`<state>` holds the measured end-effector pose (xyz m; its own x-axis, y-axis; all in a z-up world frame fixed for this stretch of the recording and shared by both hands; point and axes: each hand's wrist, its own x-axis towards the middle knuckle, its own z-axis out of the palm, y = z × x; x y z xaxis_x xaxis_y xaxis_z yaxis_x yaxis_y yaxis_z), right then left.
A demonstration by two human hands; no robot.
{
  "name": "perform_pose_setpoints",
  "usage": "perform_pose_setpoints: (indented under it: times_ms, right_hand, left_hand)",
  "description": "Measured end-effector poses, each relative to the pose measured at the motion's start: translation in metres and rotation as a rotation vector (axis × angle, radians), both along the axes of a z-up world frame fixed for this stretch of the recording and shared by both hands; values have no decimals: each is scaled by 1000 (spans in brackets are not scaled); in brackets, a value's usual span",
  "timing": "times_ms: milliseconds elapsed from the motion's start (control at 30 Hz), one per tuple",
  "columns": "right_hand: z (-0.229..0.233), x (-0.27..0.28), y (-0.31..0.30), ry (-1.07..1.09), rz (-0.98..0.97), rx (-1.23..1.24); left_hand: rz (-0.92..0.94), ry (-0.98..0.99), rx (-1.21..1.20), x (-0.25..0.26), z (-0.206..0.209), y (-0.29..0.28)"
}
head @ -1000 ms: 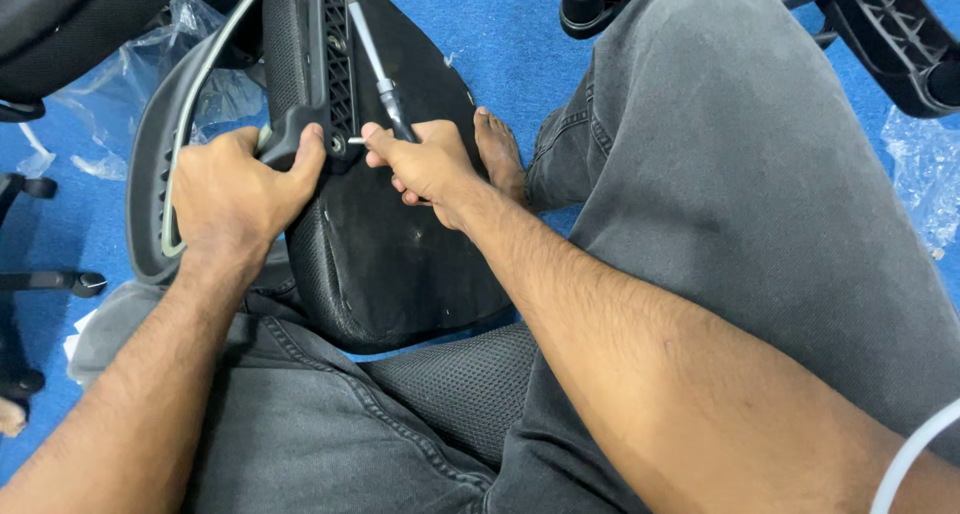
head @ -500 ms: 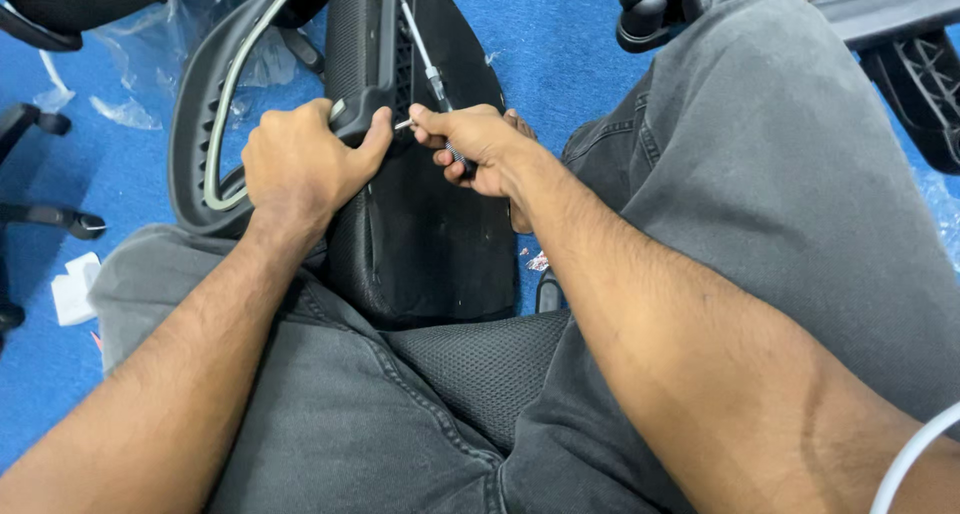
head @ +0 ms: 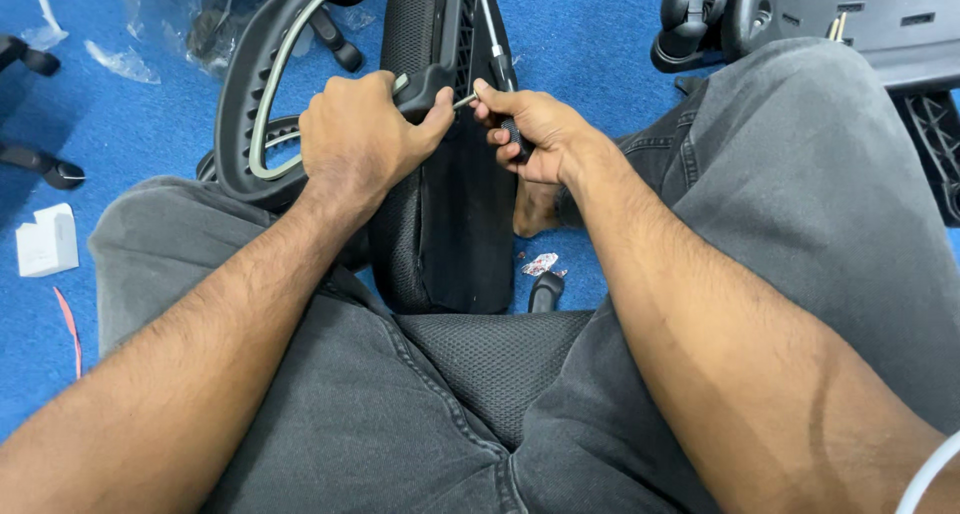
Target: The person attaches a plastic frame to a black mesh chair backrest using a screwdriver. They align the frame, insert screws, and tighten them to secure the components together.
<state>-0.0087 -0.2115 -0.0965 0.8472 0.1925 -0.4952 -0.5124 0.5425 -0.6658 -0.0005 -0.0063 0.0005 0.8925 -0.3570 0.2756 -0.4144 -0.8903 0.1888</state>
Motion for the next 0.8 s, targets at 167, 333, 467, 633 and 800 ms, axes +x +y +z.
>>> perform_pose_setpoints:
  times_ms: [167, 333, 467, 633, 800]
  right_hand:
    - [-1, -3, 1, 13, -31, 66]
    - [1, -7, 3, 1, -52, 41]
    - [4, -17, 3, 56, -90, 29]
    - [8, -31, -3, 124, -132, 114]
    - [0, -41, -3, 190, -216, 262]
  left_hand:
    - [18, 46, 9, 1, -1, -1]
    - [-11, -10, 17, 0, 1, -2]
    - [-7, -28, 75, -9, 7, -7]
    - [9, 46, 146, -30, 11, -18]
    - [10, 126, 203, -38, 8, -27]
